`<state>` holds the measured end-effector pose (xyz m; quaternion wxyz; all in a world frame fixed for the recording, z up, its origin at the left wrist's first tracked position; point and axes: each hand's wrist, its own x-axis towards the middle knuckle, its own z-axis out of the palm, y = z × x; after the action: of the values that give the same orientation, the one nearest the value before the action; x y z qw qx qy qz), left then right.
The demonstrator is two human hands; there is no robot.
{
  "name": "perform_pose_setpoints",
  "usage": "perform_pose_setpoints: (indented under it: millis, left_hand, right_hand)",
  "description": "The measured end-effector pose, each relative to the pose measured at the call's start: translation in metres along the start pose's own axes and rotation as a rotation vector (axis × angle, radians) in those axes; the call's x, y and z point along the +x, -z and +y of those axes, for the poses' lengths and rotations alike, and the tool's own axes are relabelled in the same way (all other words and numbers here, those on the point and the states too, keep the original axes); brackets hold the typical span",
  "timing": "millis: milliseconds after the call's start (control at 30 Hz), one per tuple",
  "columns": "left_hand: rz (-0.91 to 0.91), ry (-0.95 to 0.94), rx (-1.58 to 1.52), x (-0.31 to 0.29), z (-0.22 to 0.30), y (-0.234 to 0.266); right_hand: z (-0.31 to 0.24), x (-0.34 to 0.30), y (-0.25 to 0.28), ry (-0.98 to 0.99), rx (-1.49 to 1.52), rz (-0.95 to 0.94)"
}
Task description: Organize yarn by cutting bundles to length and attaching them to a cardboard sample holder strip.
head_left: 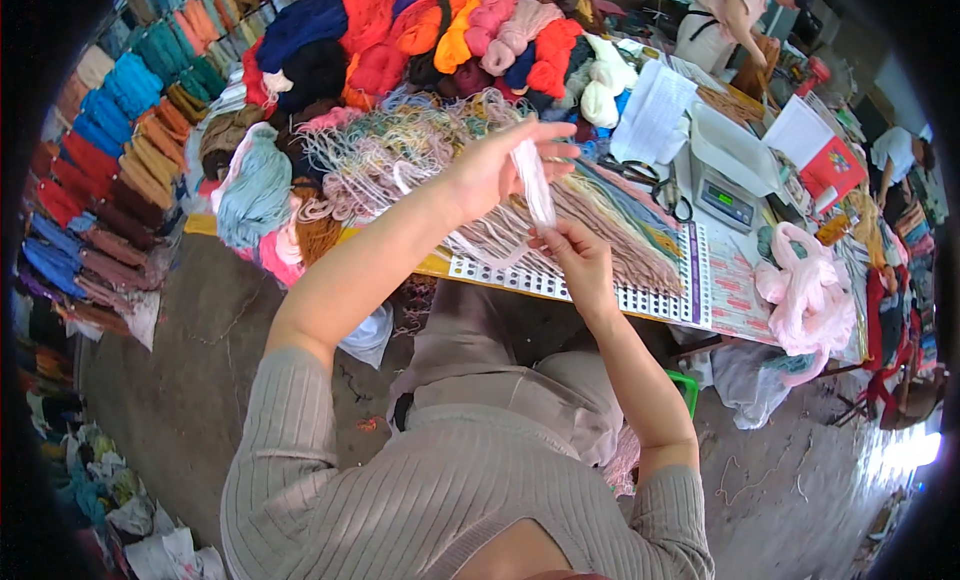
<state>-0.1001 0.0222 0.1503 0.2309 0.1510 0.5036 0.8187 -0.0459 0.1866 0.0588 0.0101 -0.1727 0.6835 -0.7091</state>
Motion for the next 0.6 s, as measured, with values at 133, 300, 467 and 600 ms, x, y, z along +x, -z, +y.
perform_pose_setpoints:
  millis: [133, 300, 467, 600]
  left_hand:
    - [-0.023, -0.035, 0.004, 0.003, -0.016, -0.014]
    - [-0.127, 0.099, -0.043, 0.006, -0.035, -0.034]
    - [-0.119, 0.134, -0.171, 0.015, -0.043, -0.036]
    - [-0.031, 0.132, -0.257, 0.019, -0.046, -0.034]
  right_hand:
    - [-0.016, -0.001, 0.014, -0.006, 0.017, 0.123]
    - [-0.035, 0.011, 0.025, 0.100, 0.005, 0.137]
    - [-0.034, -0.001, 0.037, 0.012, 0.091, 0.187]
    - [-0.039, -0.009, 0.040, 0.056, 0.145, 0.200]
